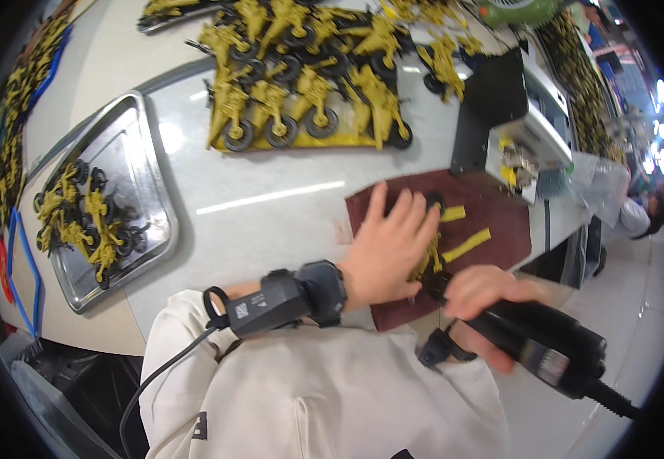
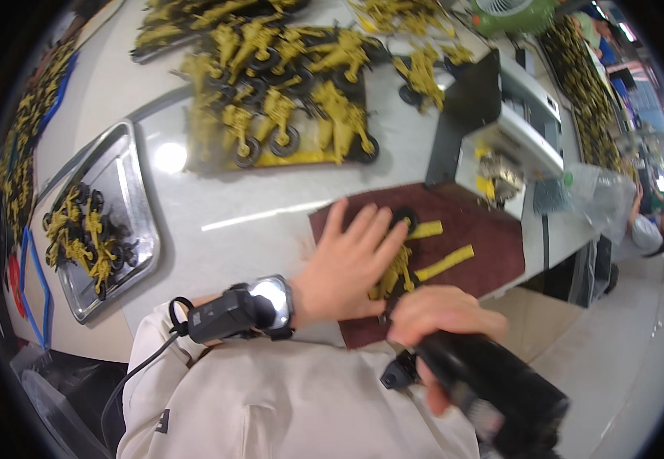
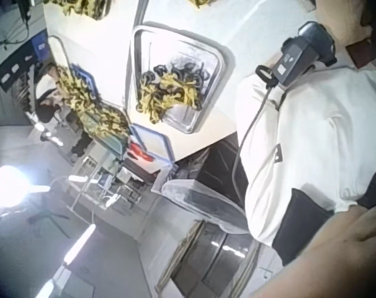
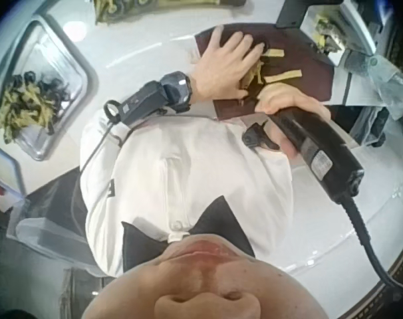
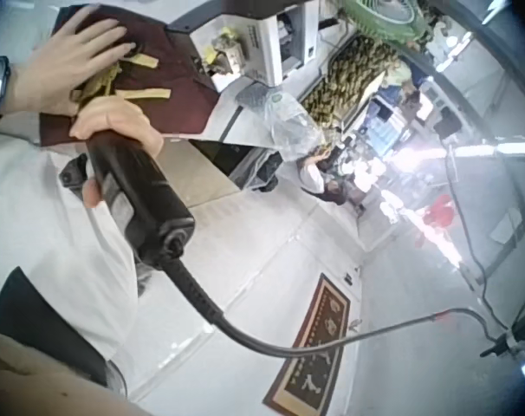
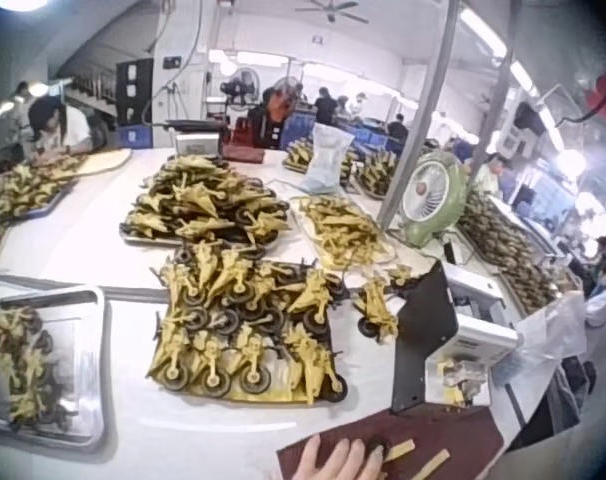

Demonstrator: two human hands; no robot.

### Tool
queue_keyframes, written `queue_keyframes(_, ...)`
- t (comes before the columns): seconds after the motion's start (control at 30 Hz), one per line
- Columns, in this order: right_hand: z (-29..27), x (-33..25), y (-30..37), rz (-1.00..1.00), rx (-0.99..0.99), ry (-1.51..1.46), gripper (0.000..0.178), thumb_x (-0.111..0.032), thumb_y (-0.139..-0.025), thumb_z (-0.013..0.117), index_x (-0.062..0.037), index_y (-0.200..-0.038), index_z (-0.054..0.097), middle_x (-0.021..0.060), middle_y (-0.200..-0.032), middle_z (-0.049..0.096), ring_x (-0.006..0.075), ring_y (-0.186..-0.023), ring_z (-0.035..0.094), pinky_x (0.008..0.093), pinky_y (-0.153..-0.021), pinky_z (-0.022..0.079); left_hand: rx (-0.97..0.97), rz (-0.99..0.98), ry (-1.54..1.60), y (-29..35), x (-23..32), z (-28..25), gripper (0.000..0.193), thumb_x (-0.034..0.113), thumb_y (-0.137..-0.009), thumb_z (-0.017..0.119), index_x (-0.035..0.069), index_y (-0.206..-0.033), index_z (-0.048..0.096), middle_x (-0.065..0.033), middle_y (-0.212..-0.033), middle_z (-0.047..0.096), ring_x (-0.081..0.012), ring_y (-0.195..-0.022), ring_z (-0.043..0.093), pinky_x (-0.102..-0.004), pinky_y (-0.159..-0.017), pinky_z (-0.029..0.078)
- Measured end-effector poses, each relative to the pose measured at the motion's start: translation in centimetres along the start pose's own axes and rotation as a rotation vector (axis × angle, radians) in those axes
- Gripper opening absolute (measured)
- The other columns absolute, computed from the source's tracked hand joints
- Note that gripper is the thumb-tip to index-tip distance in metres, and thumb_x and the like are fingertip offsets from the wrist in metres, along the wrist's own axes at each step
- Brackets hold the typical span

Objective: The worker uses an electric screwdriver to attach wheels and chassis components to yellow toy motorcycle frames on a production line.

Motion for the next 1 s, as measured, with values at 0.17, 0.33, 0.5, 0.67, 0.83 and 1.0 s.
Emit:
queue_keyframes(0.17, -5.5, -3.9, -0.3, -0.075, 0.586, 0.159, 0.086, -0.065, -0.081, 0.054, 0.0004, -0.133, 0.032, 0.0103, -0.068, 0.053, 0.0212, -0.05, 0.053, 0.0341, -0.049, 0.043, -0.024, 0.038, 0.006, 0.2, 1.2, -3.0, 0.093, 0.029, -0.055, 0.081, 0.001, -0.133, 0.039, -0.0269, -0.132, 0.037, -0.0369, -0.113, 0.045, -0.051, -0.101, 0.03)
queue_keyframes(0.33, -10.9, -3.3, 2.8, 0.029, 0.915, 0.501, 0.081, -0.066, -0.085, 0.048, -0.001, -0.131, 0.036, 0.0066, -0.068, 0.051, 0.0175, -0.053, 0.049, 0.0315, -0.051, 0.04, 0.314, -0.234, -0.22, 8.4, -6.5, -15.2, 0.075, 0.019, -0.055, 0.073, 0.006, -0.126, 0.051, -0.0176, -0.129, 0.049, -0.0366, -0.119, 0.047, -0.0461, -0.098, 0.035)
queue_keyframes(0.5, -11.5, 1.0, 3.6, 0.176, 0.941, 0.433, 0.069, -0.051, -0.09, 0.051, 0.0019, -0.13, 0.033, 0.0088, -0.074, 0.054, 0.0181, -0.059, 0.052, 0.0323, -0.059, 0.045, 0.239, -0.834, -0.854, 22.6, -18.1, -23.1, 0.081, 0.017, -0.062, 0.074, 0.009, -0.136, 0.042, -0.0228, -0.14, 0.036, -0.0386, -0.13, 0.035, -0.0491, -0.107, 0.025)
queue_keyframes(0.67, -10.3, 1.4, 4.1, 0.248, 0.986, 0.592, 0.06, -0.013, -0.085, 0.056, 0.0067, -0.134, 0.028, 0.0096, -0.077, 0.054, 0.0184, -0.064, 0.056, 0.0341, -0.069, 0.05, 0.301, -0.179, -0.379, 8.5, -10.4, -22.1, 0.089, 0.012, -0.062, 0.071, 0.014, -0.142, 0.033, -0.02, -0.148, 0.026, -0.0381, -0.137, 0.023, -0.0542, -0.11, 0.017)
queue_keyframes(0.83, -9.9, 3.2, 2.8, 0.265, 0.801, 0.493, 0.065, -0.011, -0.083, 0.059, 0.0068, -0.135, 0.023, 0.0101, -0.077, 0.055, 0.0196, -0.065, 0.06, 0.0342, -0.069, 0.052, -0.168, -0.408, -0.33, 4.9, -20.1, -16.3, 0.096, 0.003, -0.062, 0.068, 0.019, -0.145, 0.024, -0.0172, -0.144, 0.032, -0.0356, -0.136, 0.027, -0.0536, -0.109, 0.02)
queue_keyframes(1.0, -9.1, 2.3, 3.1, 0.207, 0.855, 0.507, 0.066, -0.01, -0.083, 0.059, 0.0073, -0.136, 0.023, 0.0097, -0.075, 0.055, 0.0176, -0.059, 0.057, 0.0306, -0.062, 0.05, -0.148, -0.39, -0.225, 4.0, -20.5, -16.6, 0.092, -0.003, -0.06, 0.069, 0.018, -0.142, 0.032, -0.0116, -0.137, 0.041, -0.0343, -0.128, 0.038, -0.0476, -0.105, 0.027)
Point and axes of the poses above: each hand's wrist, its own y-axis away from the middle knuckle, its own z-axis out of the palm, x = y × z, the point moved 7 cm from there along -y, towards the middle knuckle
